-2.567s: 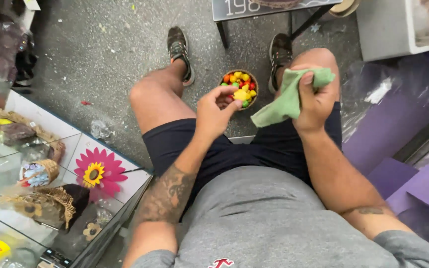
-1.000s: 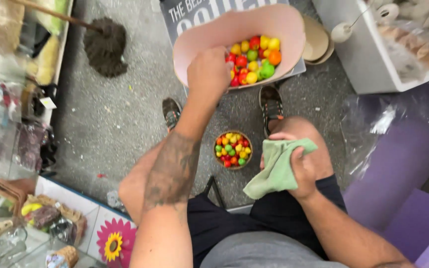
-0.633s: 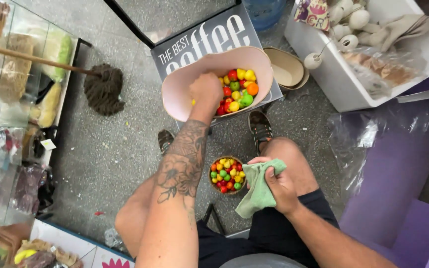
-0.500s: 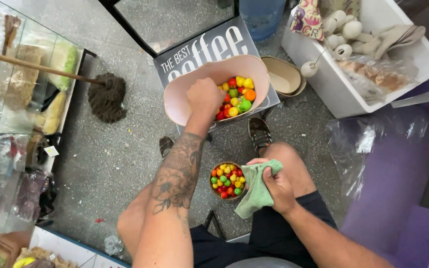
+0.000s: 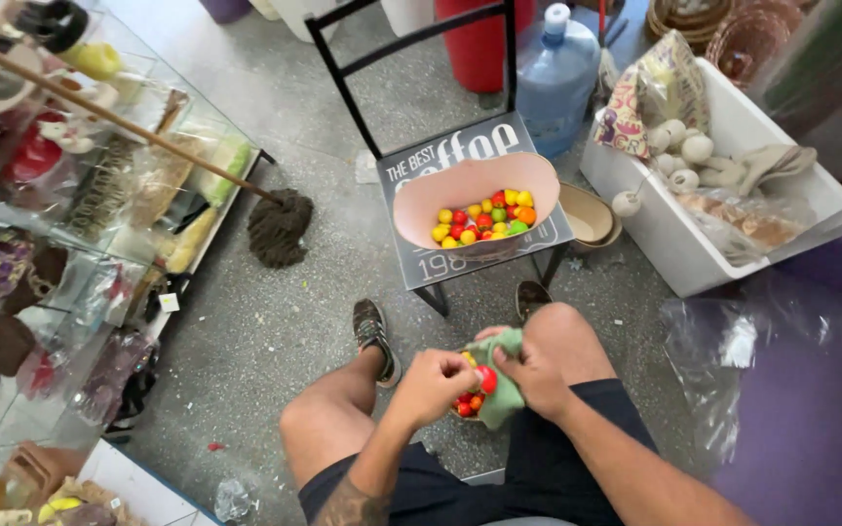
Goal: The person sits on the floor and wipes small, colorful decorative fruits one by one with a green cloth. They pick each fruit from a small basket, wipe it, and place it into a larger pink bowl on a nearby stand.
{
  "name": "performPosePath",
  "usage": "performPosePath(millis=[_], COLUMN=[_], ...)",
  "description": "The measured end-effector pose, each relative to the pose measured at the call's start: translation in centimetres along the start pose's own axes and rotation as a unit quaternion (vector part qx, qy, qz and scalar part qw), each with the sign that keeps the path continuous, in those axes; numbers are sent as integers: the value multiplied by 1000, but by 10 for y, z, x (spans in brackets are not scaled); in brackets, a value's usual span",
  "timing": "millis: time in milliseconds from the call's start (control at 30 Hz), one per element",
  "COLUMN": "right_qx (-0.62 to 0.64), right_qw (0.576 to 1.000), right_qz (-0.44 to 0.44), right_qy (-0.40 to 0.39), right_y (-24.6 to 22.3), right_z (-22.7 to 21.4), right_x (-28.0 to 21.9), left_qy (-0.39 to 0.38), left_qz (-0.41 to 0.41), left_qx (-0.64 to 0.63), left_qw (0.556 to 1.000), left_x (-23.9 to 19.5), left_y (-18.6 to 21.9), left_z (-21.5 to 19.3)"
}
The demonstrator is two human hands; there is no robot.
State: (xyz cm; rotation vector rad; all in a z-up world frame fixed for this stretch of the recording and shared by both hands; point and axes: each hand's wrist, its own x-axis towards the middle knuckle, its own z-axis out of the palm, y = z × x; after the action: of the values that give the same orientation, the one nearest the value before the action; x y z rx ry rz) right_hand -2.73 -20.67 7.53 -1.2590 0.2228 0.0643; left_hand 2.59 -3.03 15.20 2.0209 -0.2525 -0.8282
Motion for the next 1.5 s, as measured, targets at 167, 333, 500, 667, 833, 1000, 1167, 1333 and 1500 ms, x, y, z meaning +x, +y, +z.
performPosePath(millis=[167,333,500,667,833,1000,1167,1333,1500], right_qx=[-64,-176,-154,-159,-326,-342,-389,-270,-291], right_qw=[993,962,956,949,874,723,766,853,751], right_qz=[-54,-196,-224,-254,-334,-593,-484,-394,-576], right_qy=[-77,-69,-112,-96,-137,-95,-167,-212,-141], right_y=[18,-20,-42,-80,-106,-124,-112,-115,-136], right_z=[13,43,53,51,66,74,67,67,78], right_x=[-42,-88,-120,-164,-207,-211,-207,-209,-217], left_qy=[68,96,122,139,165,162,207,216,212], left_qz=[-47,-16,79,155,186,261,253,225,254], left_qx=[-138,-413,-502,-378,-382,-406,-392,-343,-376], left_qw=[987,905,853,902,890,861,860,886,865], left_x=[-58,-101,-144,-198,-226,-224,-230,-235,-239], left_y=[-30,-47,-34,-5,10,5,7,5,13], left_z=[24,45,50,57,68,65,69,73,77])
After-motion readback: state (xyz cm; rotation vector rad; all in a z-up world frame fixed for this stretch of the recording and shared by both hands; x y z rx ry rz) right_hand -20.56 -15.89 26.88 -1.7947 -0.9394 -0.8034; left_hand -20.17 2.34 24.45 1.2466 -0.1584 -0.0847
